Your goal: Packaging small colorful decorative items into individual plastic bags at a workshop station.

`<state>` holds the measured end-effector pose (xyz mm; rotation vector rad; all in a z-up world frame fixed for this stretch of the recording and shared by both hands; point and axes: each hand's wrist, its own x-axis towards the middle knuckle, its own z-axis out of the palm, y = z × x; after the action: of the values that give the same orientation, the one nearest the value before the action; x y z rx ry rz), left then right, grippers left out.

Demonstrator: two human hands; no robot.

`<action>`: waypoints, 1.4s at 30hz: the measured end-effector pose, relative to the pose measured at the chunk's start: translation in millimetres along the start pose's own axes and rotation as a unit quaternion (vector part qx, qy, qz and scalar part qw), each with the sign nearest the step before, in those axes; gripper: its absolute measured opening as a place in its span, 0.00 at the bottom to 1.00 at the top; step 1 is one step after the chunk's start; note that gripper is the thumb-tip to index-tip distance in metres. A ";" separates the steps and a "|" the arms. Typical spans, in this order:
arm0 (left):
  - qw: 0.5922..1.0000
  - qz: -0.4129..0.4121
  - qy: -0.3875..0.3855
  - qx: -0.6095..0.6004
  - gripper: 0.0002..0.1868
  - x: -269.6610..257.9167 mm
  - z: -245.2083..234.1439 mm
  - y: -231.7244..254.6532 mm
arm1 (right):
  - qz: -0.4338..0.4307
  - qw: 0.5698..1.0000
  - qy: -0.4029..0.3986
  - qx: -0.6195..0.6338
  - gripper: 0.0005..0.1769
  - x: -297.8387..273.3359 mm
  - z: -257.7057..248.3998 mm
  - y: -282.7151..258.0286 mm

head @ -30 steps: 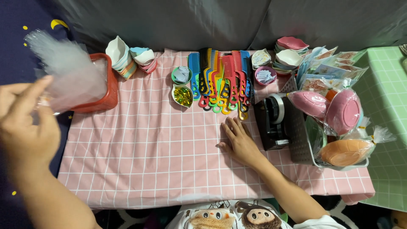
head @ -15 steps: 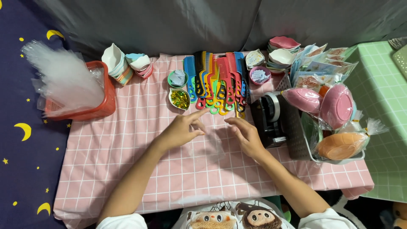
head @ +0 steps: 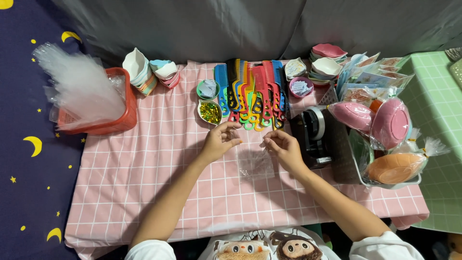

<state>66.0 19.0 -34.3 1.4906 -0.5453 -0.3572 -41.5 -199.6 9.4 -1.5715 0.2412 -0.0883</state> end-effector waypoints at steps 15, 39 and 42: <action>0.996 0.057 0.062 0.031 0.18 -3.0 -9.2 -26.4 | -0.101 0.994 -0.012 -0.037 0.14 36.1 25.3 13.0; 0.997 0.049 -0.051 -0.035 0.10 -13.3 1.6 -19.3 | -0.216 0.961 -0.173 -0.026 0.04 47.3 5.5 59.0; 0.997 0.068 -0.041 -0.004 0.09 -13.6 -1.4 -8.1 | -0.208 0.956 -0.206 -0.023 0.07 46.9 6.1 52.1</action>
<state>56.3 27.1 -44.0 1.4279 -0.7067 -0.3140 0.3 -203.3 -47.0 -1.6264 -0.4214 -0.0805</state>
